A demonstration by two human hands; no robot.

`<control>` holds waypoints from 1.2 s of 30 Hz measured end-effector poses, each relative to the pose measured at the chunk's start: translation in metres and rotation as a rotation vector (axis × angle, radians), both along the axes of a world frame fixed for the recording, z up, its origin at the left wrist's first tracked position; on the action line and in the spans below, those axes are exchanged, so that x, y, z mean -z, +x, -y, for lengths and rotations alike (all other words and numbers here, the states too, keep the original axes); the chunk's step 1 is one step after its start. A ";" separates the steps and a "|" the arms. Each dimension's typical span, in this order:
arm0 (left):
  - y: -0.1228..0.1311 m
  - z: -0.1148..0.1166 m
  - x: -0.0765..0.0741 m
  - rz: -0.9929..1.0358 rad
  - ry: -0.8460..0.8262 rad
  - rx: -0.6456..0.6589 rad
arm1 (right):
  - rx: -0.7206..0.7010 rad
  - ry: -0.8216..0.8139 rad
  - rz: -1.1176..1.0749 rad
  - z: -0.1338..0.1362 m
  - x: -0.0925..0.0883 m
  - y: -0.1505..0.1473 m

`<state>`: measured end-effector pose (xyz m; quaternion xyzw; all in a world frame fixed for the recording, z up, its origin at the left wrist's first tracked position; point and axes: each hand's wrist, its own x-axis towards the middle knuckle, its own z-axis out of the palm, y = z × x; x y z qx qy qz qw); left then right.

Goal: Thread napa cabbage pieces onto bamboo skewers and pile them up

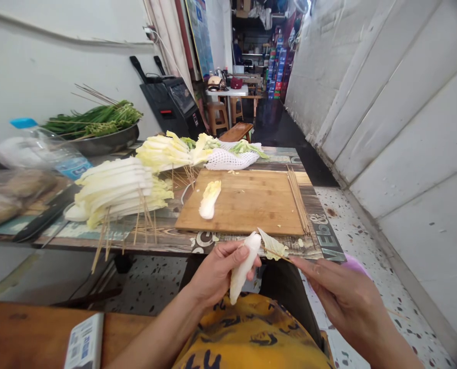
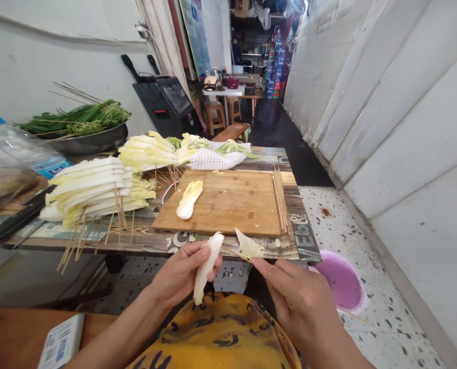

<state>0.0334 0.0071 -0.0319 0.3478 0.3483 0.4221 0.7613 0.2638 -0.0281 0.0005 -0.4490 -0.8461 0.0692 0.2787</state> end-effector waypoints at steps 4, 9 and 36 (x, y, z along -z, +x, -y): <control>0.000 0.002 0.000 -0.029 0.020 0.023 | -0.004 0.012 0.005 0.001 -0.001 0.000; -0.001 0.001 0.002 -0.045 0.047 0.054 | -0.024 -0.076 -0.045 0.000 0.000 0.001; 0.014 0.004 0.006 -0.146 0.066 0.072 | -0.054 -0.173 -0.164 -0.015 0.012 -0.010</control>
